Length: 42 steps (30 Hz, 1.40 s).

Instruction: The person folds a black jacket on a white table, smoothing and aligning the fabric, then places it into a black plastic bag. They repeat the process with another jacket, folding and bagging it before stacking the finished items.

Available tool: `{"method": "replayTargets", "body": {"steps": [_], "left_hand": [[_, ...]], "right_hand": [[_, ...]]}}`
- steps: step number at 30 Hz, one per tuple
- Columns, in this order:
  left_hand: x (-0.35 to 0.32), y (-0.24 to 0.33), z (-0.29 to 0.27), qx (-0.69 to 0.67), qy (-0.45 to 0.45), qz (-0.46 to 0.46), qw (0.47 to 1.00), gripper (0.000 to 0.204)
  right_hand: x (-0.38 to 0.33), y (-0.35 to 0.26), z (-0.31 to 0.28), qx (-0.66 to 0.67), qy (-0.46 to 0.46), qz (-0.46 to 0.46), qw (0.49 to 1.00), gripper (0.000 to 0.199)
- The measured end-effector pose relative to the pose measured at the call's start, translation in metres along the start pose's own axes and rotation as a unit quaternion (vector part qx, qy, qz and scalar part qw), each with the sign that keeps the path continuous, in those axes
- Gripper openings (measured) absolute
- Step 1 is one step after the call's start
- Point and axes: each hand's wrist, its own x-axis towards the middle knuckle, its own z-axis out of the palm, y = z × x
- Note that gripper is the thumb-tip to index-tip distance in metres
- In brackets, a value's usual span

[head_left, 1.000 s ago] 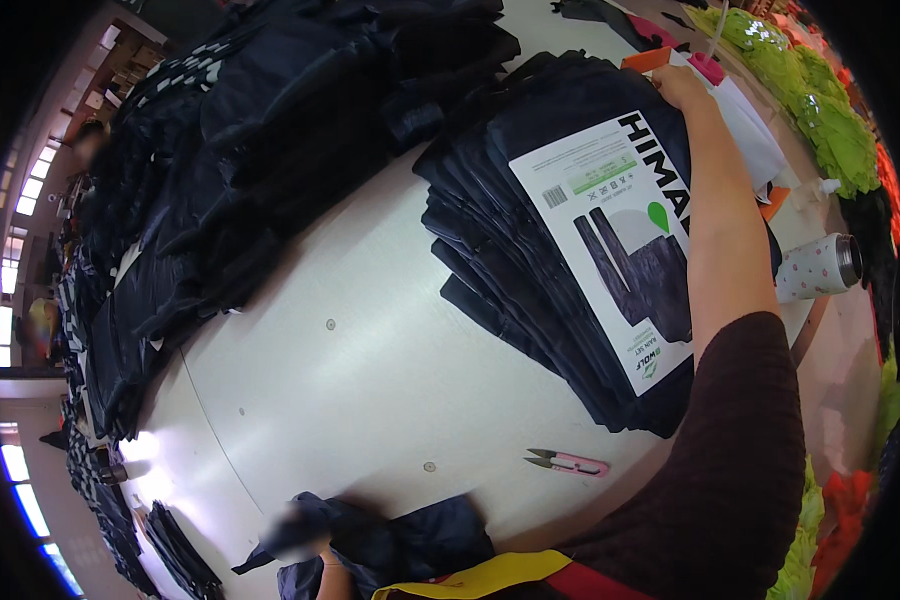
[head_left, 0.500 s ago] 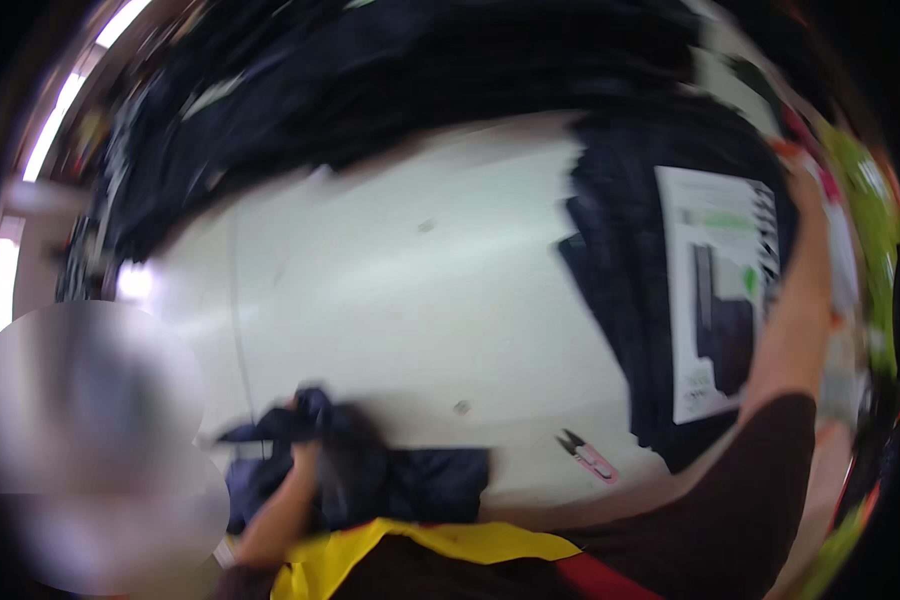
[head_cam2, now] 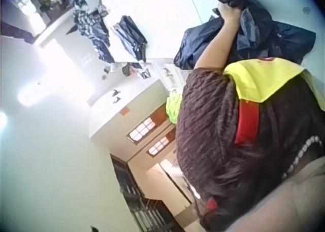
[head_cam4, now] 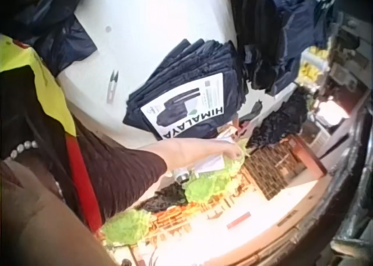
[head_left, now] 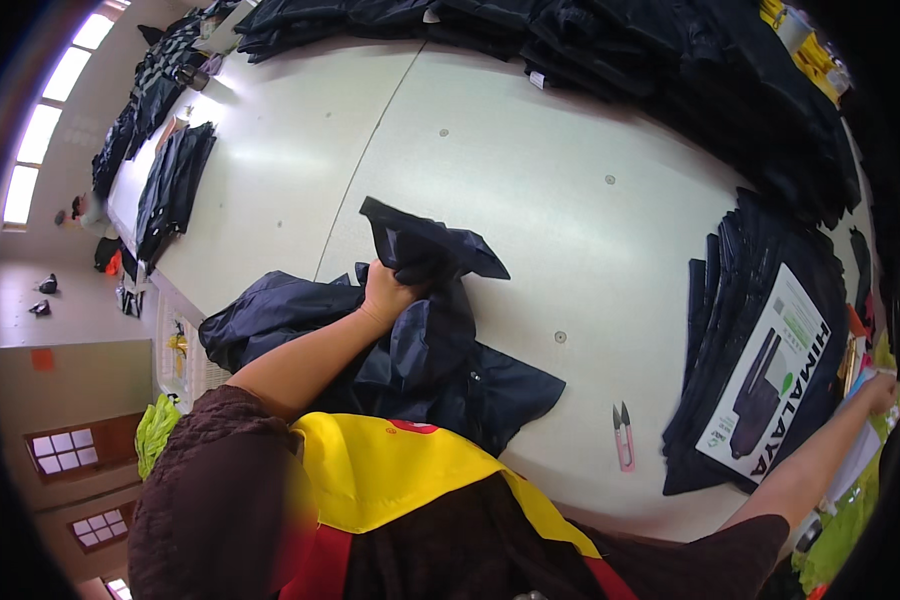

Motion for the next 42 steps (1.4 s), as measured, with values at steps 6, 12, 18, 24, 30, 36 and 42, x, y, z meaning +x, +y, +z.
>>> {"method": "replayTargets", "body": {"steps": [6,12,18,24,30,36,42], "left_hand": [[-0.032,-0.081,0.009,0.248,-0.046,-0.08,0.964,0.038],[-0.019,-0.129,0.011,0.053,-0.037,-0.005,0.998,0.032],[-0.019,-0.1,0.017,-0.028,-0.015,-0.011,0.999,0.028],[-0.012,-0.102,0.02,-0.026,0.033,0.072,0.997,0.022],[-0.018,-0.115,0.016,-0.061,0.06,0.045,0.995,0.021],[-0.024,-0.172,0.009,-0.047,0.029,-0.023,0.998,0.038],[-0.035,-0.218,0.005,-0.061,-0.002,-0.057,0.997,0.053]], "right_hand": [[-0.044,-0.05,-0.03,0.136,-0.355,-0.097,0.92,0.032],[-0.082,-0.175,-0.15,0.386,-0.294,0.047,0.873,0.021],[-0.097,-0.173,-0.191,0.214,-0.408,0.045,0.887,0.018],[-0.158,-0.13,-0.186,-0.108,-0.439,-0.24,0.859,0.03],[-0.21,-0.113,-0.179,-0.243,-0.36,-0.307,0.847,0.034],[-0.198,-0.093,-0.154,-0.277,-0.336,-0.309,0.846,0.017],[-0.162,-0.145,-0.148,0.155,-0.243,-0.108,0.951,0.025]]}}
